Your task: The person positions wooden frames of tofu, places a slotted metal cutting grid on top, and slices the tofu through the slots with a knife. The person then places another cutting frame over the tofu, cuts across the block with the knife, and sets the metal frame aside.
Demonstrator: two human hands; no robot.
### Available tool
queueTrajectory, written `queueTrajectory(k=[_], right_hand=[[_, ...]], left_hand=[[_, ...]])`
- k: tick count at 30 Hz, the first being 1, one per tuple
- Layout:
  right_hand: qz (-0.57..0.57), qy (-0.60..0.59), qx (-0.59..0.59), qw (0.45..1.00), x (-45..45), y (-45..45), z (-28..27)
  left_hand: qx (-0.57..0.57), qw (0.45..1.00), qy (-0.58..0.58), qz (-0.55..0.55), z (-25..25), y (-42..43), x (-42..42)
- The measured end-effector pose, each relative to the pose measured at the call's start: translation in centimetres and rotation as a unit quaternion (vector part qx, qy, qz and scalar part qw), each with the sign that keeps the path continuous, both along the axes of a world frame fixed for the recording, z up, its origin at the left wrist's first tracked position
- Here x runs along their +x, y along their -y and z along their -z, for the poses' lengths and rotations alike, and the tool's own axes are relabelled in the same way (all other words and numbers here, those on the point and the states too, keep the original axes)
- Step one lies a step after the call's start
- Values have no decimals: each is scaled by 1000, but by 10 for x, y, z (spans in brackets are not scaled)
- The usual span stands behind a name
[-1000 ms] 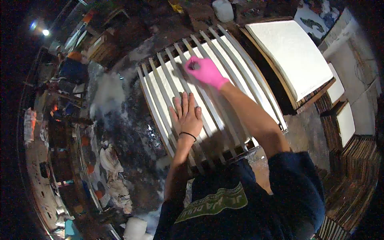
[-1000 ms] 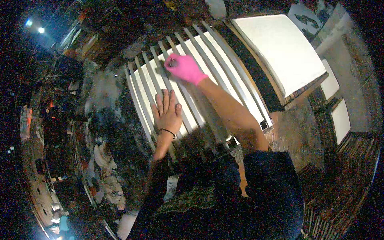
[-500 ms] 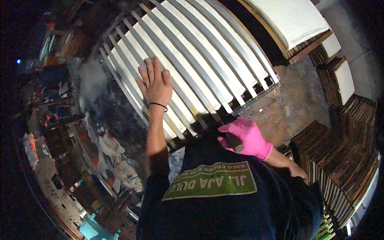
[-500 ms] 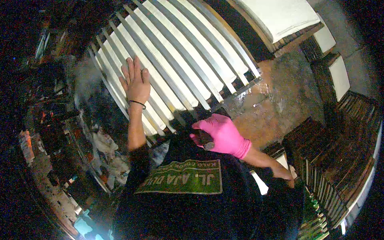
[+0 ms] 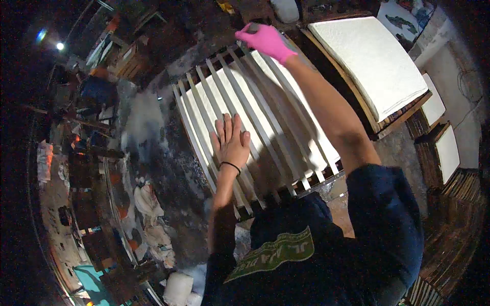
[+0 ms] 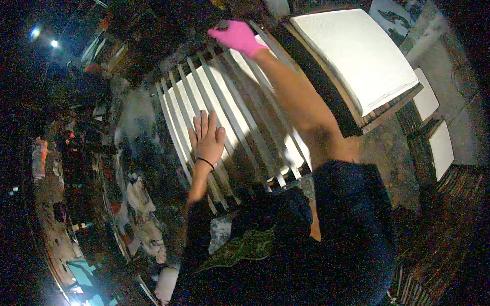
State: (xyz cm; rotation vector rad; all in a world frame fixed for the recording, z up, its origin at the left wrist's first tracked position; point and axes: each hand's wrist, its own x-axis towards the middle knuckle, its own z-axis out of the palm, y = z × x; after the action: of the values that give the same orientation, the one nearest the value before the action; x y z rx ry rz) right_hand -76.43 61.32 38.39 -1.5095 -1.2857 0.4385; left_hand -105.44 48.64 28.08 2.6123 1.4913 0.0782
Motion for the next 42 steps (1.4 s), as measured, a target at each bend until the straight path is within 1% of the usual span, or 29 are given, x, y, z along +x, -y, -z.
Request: queueTrajectory(k=[1, 2, 4, 5, 7, 8, 10, 11, 12, 14, 16, 18, 20, 21, 22, 23, 24, 26, 28, 30, 32, 33, 35, 36, 37, 38, 39, 41, 42], right_hand=[[-13, 18, -36, 999, 2, -21, 13], [-16, 48, -8, 999, -2, -28, 18], [-40, 80, -65, 994, -4, -43, 37], [-39, 80, -61, 994, -6, -45, 39], [-19, 90, -27, 995, -14, -37, 55], [-15, 83, -31, 996, -18, -27, 59], [-48, 86, -1, 995, -25, 2, 60], [-45, 90, 51, 994, -32, 13, 71], [-51, 108, 62, 991, -37, 34, 75], [-67, 103, 14, 992, -51, 91, 70], [-71, 84, 34, 993, -63, 153, 73], [-53, 57, 40, 996, -76, 219, 72], [-33, 72, 22, 997, -89, 277, 76], [-20, 68, 16, 997, -98, 306, 77], [-8, 67, 14, 998, -105, 332, 75], [-17, 63, -27, 997, -110, 359, 68], [-3, 68, -16, 998, -116, 380, 72], [-9, 60, -59, 996, -119, 415, 62], [-16, 63, -53, 996, -116, 424, 55], [-25, 66, -46, 996, -109, 424, 44], [-73, 116, -107, 985, -91, 409, 29], [-71, 96, -110, 987, -82, 395, 23], [-56, 62, -66, 994, -56, 356, 0], [-16, 39, -104, 994, -42, 333, -12], [9, -26, -30, 999, -28, 297, -13], [21, -6, 52, 998, -8, 253, -18], [32, -38, 75, 996, 2, 212, -25], [63, 30, 21, 997, 19, 133, -36], [50, 58, 46, 996, 31, 85, -20]], left_hand=[[-5, 1000, 10, 2, 0, -1, 0], [1, 1000, 11, 6, -3, -1, 1], [-20, 1000, -1, -11, -5, 1, 2], [-11, 1000, -2, -9, -5, 0, 2], [-9, 1000, -6, -8, -1, -1, 1], [-5, 1000, -7, -7, 0, -1, 1], [-15, 1000, -7, -6, 0, 0, 1], [-22, 1000, 0, -10, -1, -2, 2], [-13, 1000, 0, -7, 1, -2, 2], [-1, 1000, -2, 7, 7, -5, -2], [-13, 1000, 2, 4, 5, -5, 0], [0, 1000, -17, 0, 4, -4, 1], [20, 1000, 6, 16, 13, -8, -3], [12, 1000, 17, 19, 7, -7, -1], [27, 999, 8, 27, 12, -9, -3], [20, 1000, 2, 24, 12, -9, -5], [18, 1000, -1, 21, 10, -9, -4], [17, 1000, -8, 20, 10, -9, -3], [21, 999, 7, 24, 11, -9, -4], [7, 1000, 15, 22, 7, -7, -1], [9, 1000, 7, 21, 7, -8, -3], [15, 1000, 4, 21, 9, -9, -4], [18, 1000, -9, 17, 12, -9, -5], [14, 1000, -11, 12, 12, -9, -5], [11, 1000, 1, 9, 9, -10, -3], [2, 1000, 10, 9, 7, -6, -4], [0, 1000, 21, 6, 5, -4, -3], [15, 1000, 5, 5, 2, -2, -2], [20, 1000, 2, 4, 5, -3, -2]])
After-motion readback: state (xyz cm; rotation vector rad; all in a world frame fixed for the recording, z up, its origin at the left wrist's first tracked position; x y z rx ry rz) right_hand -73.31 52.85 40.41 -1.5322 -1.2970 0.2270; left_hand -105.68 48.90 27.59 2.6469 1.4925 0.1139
